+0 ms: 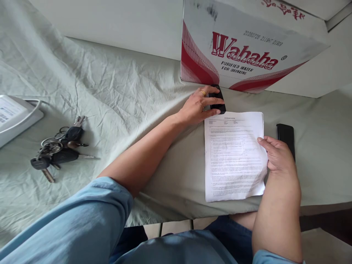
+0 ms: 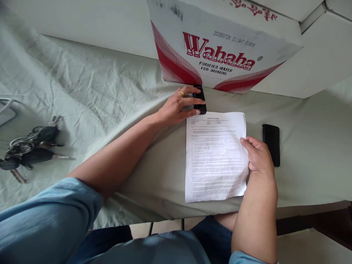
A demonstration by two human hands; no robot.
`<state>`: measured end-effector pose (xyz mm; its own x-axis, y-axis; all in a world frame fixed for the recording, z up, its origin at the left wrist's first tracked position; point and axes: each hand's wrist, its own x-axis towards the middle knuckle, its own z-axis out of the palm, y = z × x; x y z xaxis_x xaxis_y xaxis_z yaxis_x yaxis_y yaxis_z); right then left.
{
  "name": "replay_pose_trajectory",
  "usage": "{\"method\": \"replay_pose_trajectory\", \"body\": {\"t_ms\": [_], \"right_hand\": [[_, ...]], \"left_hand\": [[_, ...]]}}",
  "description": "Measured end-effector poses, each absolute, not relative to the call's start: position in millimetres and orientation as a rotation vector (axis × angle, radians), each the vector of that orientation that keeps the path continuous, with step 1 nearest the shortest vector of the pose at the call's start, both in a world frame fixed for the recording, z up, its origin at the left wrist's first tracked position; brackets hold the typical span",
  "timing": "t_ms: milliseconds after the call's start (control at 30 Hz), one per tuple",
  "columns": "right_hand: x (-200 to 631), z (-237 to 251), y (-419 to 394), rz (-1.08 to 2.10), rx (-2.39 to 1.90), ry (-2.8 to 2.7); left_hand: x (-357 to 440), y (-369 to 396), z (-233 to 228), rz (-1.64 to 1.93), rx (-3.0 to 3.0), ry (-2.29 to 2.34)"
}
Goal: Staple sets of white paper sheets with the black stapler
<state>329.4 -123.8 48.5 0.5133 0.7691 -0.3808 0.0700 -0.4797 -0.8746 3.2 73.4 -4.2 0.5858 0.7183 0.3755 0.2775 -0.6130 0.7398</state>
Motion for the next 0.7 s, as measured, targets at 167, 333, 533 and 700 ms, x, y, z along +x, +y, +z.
{"method": "replay_pose_trajectory", "body": {"t_ms": [167, 333, 533, 700], "right_hand": [[332, 46, -125, 1.000, -1.891, -0.674], [336, 43, -125, 0.976, -1.903, -0.674], [334, 46, -123, 0.973, -1.894, -0.688], [329, 45, -123, 0.990, -1.860, -0.729]], "left_hand": [[3, 77, -9, 0.897, 2.179, 0.735], [3, 78, -7, 0.870, 2.184, 0.655], [8, 60, 10, 0.695, 2.287, 0.836], [10, 51, 18, 0.609, 2.273, 0.919]]}}
